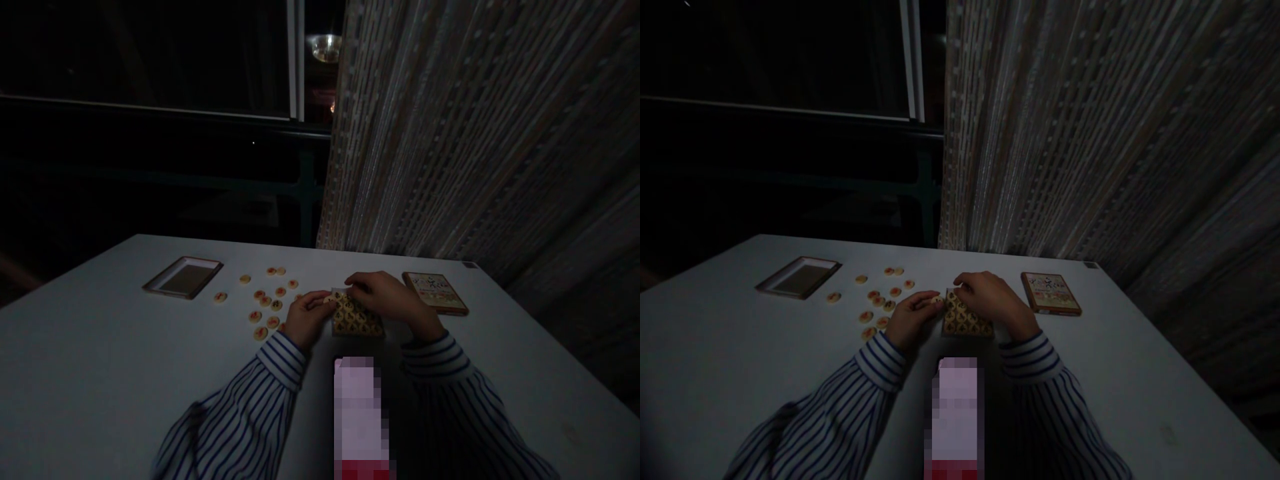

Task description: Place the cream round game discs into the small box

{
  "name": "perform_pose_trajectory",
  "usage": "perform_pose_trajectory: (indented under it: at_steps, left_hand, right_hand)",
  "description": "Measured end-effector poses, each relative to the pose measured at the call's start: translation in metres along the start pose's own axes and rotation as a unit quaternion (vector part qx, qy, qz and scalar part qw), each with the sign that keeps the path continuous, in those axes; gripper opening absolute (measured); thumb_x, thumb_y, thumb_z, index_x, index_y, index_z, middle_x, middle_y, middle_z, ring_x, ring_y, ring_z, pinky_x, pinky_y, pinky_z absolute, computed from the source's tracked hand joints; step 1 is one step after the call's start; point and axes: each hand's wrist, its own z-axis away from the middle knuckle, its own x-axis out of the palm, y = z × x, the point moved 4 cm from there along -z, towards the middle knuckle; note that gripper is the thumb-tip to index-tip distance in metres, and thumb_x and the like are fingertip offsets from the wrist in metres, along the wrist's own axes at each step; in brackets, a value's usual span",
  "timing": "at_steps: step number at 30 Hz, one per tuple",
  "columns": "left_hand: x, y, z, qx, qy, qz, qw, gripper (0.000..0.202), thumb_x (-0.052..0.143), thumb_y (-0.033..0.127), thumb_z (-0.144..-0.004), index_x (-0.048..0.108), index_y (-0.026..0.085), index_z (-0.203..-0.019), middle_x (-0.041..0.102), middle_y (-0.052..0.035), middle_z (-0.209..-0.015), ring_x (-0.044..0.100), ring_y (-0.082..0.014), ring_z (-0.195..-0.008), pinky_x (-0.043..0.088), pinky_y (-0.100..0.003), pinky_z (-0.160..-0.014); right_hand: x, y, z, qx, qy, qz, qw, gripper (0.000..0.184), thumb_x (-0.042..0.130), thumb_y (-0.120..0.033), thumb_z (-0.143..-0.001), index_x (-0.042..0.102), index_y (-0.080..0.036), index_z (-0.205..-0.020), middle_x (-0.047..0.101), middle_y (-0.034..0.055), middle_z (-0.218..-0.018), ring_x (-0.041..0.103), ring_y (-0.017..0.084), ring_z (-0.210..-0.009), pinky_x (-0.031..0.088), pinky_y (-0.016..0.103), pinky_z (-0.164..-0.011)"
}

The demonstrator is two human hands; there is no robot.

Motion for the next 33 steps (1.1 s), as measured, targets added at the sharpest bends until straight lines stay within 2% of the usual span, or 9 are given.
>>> perform_pose_trajectory:
  at_steps: [5,10,12,17,23,27,33]
  left_hand:
    - [-0.002,0.0,0.004,-0.009,0.015,-0.018,1.0,0.03,0.076,0.026,-0.051,0.067,0.012,-0.075,0.07,-0.0051,-0.069,0.064,-0.0148,-0.067,0.051,-0.026,-0.067]
    - [-0.001,-0.004,0.005,-0.032,0.013,-0.042,0.999,0.022,0.071,0.025,-0.06,0.068,0.013,-0.079,0.069,-0.003,-0.065,0.062,-0.012,-0.056,0.047,-0.021,-0.051]
    - [-0.001,-0.006,0.004,-0.038,0.012,-0.043,0.998,0.021,0.068,0.024,-0.063,0.068,0.014,-0.081,0.069,-0.0027,-0.067,0.062,-0.0121,-0.056,0.047,-0.021,-0.049]
    - [0.001,-0.011,0.001,-0.027,-0.025,-0.02,0.999,0.023,0.064,0.027,-0.068,0.068,0.015,-0.087,0.069,-0.0026,-0.072,0.062,-0.0128,-0.059,0.052,-0.026,-0.06]
    - [0.004,-0.012,0.002,-0.021,-0.061,0.013,0.998,0.03,0.066,0.031,-0.066,0.067,0.016,-0.093,0.07,-0.0038,-0.082,0.064,-0.014,-0.067,0.053,-0.028,-0.069]
    - [0.002,-0.012,0.002,-0.013,-0.042,0.003,0.999,0.033,0.067,0.032,-0.065,0.066,0.015,-0.093,0.07,-0.0045,-0.077,0.065,-0.0157,-0.065,0.054,-0.031,-0.068]
    - [-0.002,-0.007,0.002,0.006,0.004,0.012,1.0,0.029,0.071,0.032,-0.06,0.067,0.014,-0.081,0.07,-0.0043,-0.074,0.064,-0.0153,-0.066,0.053,-0.03,-0.07]
  right_hand:
    - [0.006,-0.005,-0.001,-0.013,-0.03,-0.007,0.999,0.025,0.045,-0.027,-0.082,0.066,-0.021,-0.094,0.068,0.0048,-0.09,0.061,0.017,-0.078,0.041,0.025,-0.066]
    - [0.012,-0.01,0.0,-0.05,-0.038,-0.018,0.998,0.023,0.045,-0.026,-0.082,0.066,-0.022,-0.091,0.068,0.0029,-0.085,0.06,0.015,-0.076,0.04,0.023,-0.065]
    - [0.014,-0.011,0.0,-0.054,-0.041,-0.025,0.997,0.023,0.045,-0.026,-0.082,0.066,-0.021,-0.091,0.068,0.0028,-0.084,0.06,0.014,-0.075,0.04,0.023,-0.065]
    - [0.016,-0.012,-0.001,-0.049,-0.053,-0.034,0.997,0.023,0.046,-0.026,-0.082,0.066,-0.02,-0.091,0.068,0.0038,-0.083,0.059,0.015,-0.074,0.04,0.023,-0.064]
    - [0.014,-0.012,-0.001,-0.041,-0.05,-0.033,0.997,0.022,0.047,-0.024,-0.081,0.066,-0.02,-0.092,0.068,0.0039,-0.085,0.059,0.015,-0.075,0.04,0.024,-0.065]
    - [0.014,-0.013,-0.001,-0.033,-0.052,-0.043,0.997,0.022,0.049,-0.024,-0.079,0.065,-0.02,-0.093,0.067,0.0034,-0.084,0.059,0.015,-0.075,0.04,0.024,-0.065]
    - [0.017,-0.018,-0.003,-0.055,-0.04,-0.047,0.997,0.023,0.051,-0.027,-0.079,0.063,-0.021,-0.099,0.067,0.0033,-0.087,0.059,0.015,-0.077,0.04,0.025,-0.065]
